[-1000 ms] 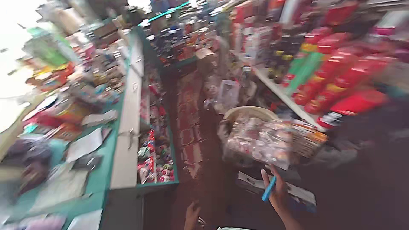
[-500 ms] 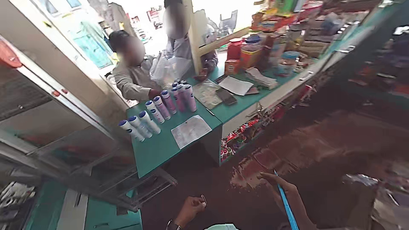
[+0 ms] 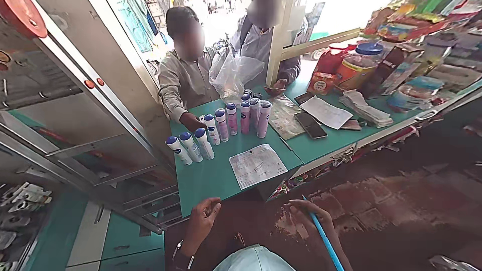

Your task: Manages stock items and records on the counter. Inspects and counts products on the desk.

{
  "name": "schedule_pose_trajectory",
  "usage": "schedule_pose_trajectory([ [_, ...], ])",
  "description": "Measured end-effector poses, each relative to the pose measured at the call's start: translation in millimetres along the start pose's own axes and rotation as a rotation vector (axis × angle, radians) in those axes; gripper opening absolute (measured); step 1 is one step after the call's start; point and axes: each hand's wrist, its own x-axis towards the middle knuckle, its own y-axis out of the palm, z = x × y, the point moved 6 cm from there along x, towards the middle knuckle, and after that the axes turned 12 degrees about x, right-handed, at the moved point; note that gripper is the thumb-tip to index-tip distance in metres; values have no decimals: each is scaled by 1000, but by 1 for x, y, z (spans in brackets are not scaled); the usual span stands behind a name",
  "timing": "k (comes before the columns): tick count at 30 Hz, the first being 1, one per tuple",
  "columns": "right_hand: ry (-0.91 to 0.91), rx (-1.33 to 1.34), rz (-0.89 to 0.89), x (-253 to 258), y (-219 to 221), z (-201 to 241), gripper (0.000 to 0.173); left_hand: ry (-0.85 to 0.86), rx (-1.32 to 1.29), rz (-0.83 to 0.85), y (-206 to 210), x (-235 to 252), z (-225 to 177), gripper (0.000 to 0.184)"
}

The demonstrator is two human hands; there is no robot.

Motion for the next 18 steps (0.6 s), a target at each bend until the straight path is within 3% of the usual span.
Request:
schedule_pose_trajectory([
  [4,-61,-22,-11,36,10,4,18,9,222,-328,-4,25,38,25],
  [10,-61,-46,22,74,9,1,17,-53,258,-429,11,29,54,36],
  [18,-1,-38,53,121,-32,-12,19,-298,-158,-576,-4,32,67,30],
])
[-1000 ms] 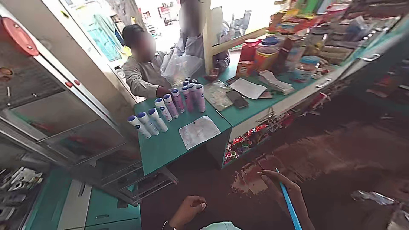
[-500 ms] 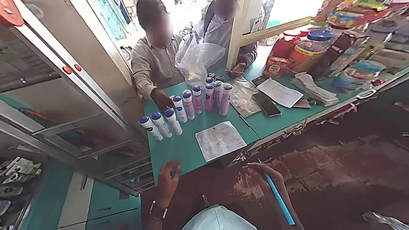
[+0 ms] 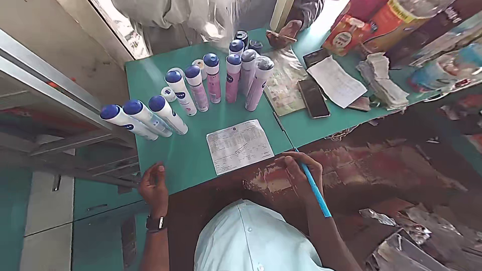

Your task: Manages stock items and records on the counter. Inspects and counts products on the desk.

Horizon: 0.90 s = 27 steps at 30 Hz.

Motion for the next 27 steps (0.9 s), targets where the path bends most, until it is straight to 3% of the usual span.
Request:
schedule_pose_trajectory([
  [3,12,81,6,21,-18,-10,20,-76,-47,-64,1,4,-3,27],
  [7,31,192,55,42,-35,-23,18,-50,91,-151,5,1,-3,31],
  [14,78,242,225,66,-29,-49,16,69,813,-228,17,-8,-16,41],
  [18,77,262,277,70,-18,-58,17,-5,902,-250,14,-4,-11,42],
  [23,-97,59,161,89,-36,-65,28,-12,948,-225,18,-3,-14,44],
  [27,-89,-4,41,96,-58,-77,27,-30,958,-206,20,-3,-11,48],
])
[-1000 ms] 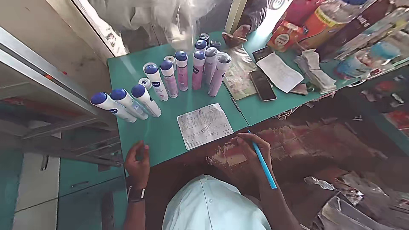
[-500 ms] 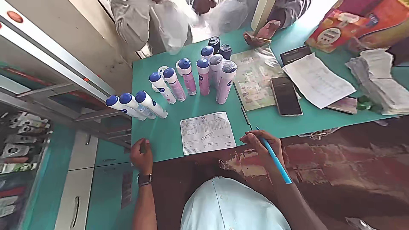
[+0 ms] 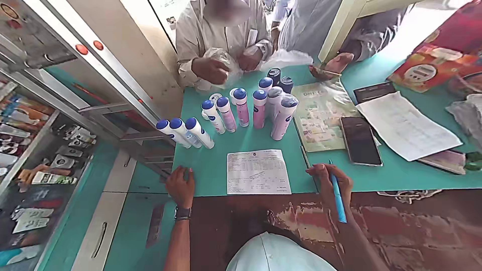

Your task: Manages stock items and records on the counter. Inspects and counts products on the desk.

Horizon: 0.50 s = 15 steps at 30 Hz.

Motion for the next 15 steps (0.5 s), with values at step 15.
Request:
schedule_pose_trajectory([
  [15,73,-154,-124,6,12,2,26,46,-73,18,0,1,3,49],
])
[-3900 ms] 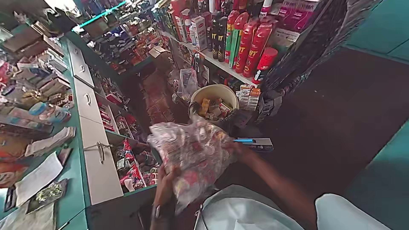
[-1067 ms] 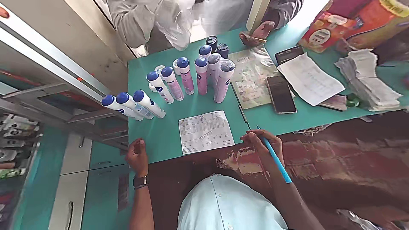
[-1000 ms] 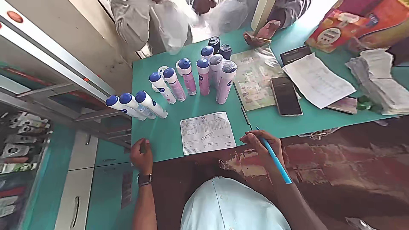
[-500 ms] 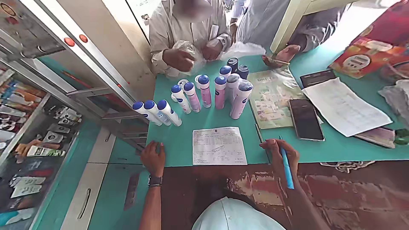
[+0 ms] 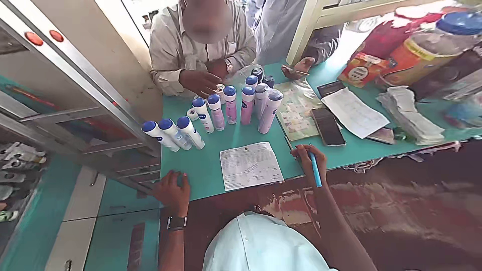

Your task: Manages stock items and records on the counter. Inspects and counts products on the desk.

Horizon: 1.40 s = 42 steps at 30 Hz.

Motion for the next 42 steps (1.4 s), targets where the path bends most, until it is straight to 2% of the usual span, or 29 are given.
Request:
schedule_pose_trajectory([
  [6,-121,57,93,-13,46,37,22,32,-40,-13,-3,2,1,48],
  [10,-109,102,202,-21,93,33,23,87,-95,-38,-8,-3,-4,45],
  [12,-77,112,223,-20,110,28,23,224,-191,-56,-23,-7,-33,38],
  [15,-15,100,216,-22,119,13,23,507,-323,85,-40,-30,-105,28],
  [17,-17,54,218,-23,121,5,24,691,-339,160,-32,-42,-149,26],
  [20,-41,14,246,-24,121,2,25,825,-278,205,-11,-50,-182,31],
  [23,-42,4,252,-24,119,1,25,832,-208,256,4,-53,-185,36],
  [28,-63,-17,239,-25,123,2,26,851,-253,139,7,-51,-175,34],
  [35,-70,-77,267,-26,124,3,28,791,-178,137,3,-56,-184,28],
  [38,-83,-99,265,-25,125,4,28,786,-142,76,4,-59,-185,29],
  [42,-82,-106,262,-26,124,4,29,793,-127,86,5,-61,-184,31],
])
